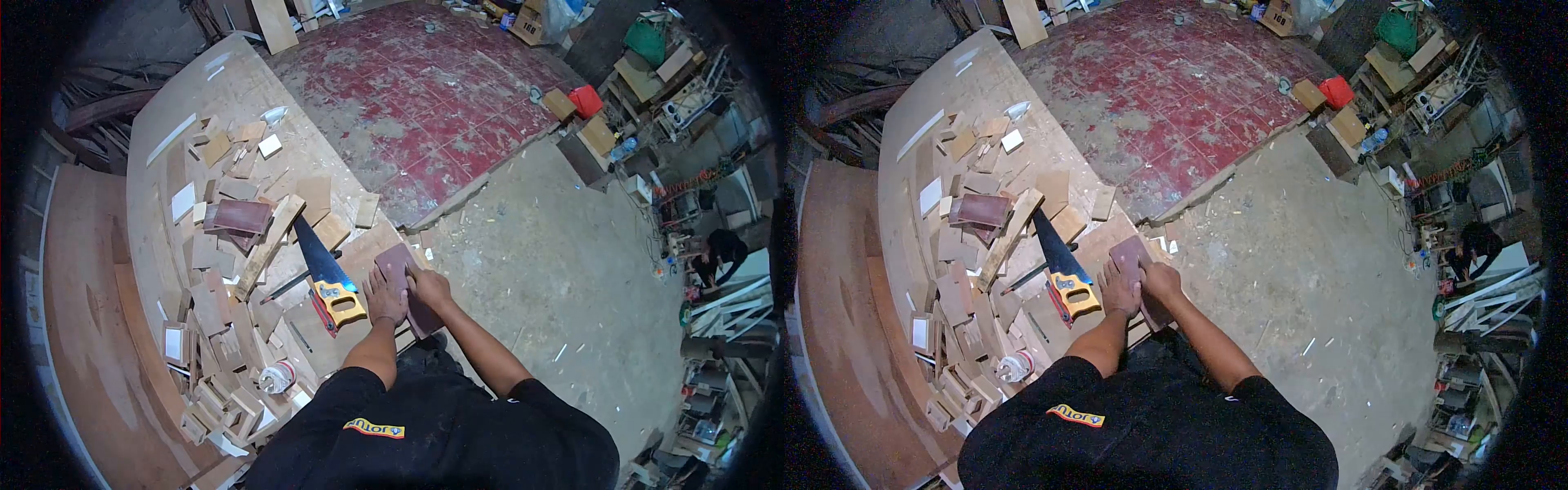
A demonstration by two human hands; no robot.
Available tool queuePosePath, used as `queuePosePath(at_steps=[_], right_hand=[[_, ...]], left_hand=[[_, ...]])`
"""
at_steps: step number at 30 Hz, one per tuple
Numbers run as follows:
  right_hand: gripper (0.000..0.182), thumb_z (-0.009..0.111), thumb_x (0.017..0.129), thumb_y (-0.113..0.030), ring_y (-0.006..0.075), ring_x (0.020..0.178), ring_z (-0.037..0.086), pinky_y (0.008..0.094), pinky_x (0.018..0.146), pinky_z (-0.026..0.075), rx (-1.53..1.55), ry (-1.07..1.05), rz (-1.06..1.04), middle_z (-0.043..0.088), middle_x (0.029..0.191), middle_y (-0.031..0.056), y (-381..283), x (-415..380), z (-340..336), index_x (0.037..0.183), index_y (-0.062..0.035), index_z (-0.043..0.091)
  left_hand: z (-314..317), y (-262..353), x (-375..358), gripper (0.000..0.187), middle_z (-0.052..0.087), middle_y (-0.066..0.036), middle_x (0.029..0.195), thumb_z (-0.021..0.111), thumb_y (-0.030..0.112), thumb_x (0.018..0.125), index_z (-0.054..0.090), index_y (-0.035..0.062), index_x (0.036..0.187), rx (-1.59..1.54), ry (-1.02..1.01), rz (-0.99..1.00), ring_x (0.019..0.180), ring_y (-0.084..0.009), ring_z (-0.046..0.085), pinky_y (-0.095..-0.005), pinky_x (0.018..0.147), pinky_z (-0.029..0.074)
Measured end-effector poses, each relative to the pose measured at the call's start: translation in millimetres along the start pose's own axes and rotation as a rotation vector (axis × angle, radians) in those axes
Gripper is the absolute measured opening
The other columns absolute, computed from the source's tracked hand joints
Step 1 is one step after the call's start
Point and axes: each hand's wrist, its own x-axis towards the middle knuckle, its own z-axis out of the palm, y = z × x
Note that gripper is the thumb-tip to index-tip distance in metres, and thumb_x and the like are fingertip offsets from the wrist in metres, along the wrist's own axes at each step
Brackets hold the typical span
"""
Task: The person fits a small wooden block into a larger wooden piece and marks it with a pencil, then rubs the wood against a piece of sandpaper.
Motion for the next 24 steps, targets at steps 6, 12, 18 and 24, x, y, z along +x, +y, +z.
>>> queuePosePath(at_steps=[6,12,18,24], right_hand=[[0.051,0.058,0.084,-0.034,0.0382,0.083,0.066,0.0504,0.072,0.052,-0.057,-0.094,0.012,0.068,0.085,0.0196,29.2,-18.5,26.5,0.133,-0.0207,0.049],[0.029,0.06,0.077,-0.027,0.0369,0.087,0.067,0.0475,0.076,0.054,-0.136,-0.343,0.08,0.069,0.092,0.02,23.9,-61.2,-8.7,0.098,-0.0092,0.07],[0.036,0.057,0.085,-0.032,0.0367,0.086,0.067,0.0496,0.073,0.053,-0.096,-0.17,-0.019,0.068,0.089,0.0193,7.7,4.5,4.3,0.115,-0.0147,0.064],[0.047,0.056,0.084,-0.028,0.0389,0.083,0.066,0.0501,0.071,0.052,-0.029,-0.061,-0.022,0.068,0.088,0.0201,21.0,-12.9,26.5,0.131,-0.0204,0.052]], left_hand=[[0.8,-1.0,1.8,0.083,0.012,-0.023,0.156,0.048,0.043,0.088,0.01,0.0079,0.153,0.032,-0.048,-0.007,0.145,-0.0365,0.01,-0.0518,0.117,0.002],[7.3,-2.7,1.6,0.083,0.012,-0.023,0.156,0.049,0.043,0.088,0.011,0.0091,0.153,0.03,0.006,0.005,0.145,-0.0364,0.009,-0.0518,0.117,0.001],[4.3,-0.9,2.1,0.081,0.011,-0.023,0.156,0.05,0.041,0.088,0.012,0.0098,0.153,0.007,0.001,-0.002,0.145,-0.0363,0.009,-0.0515,0.117,0.001],[1.8,-1.8,0.4,0.081,0.011,-0.023,0.156,0.048,0.042,0.089,0.011,0.0092,0.153,-0.001,-0.013,0.004,0.145,-0.0365,0.008,-0.0515,0.117,0.001]])
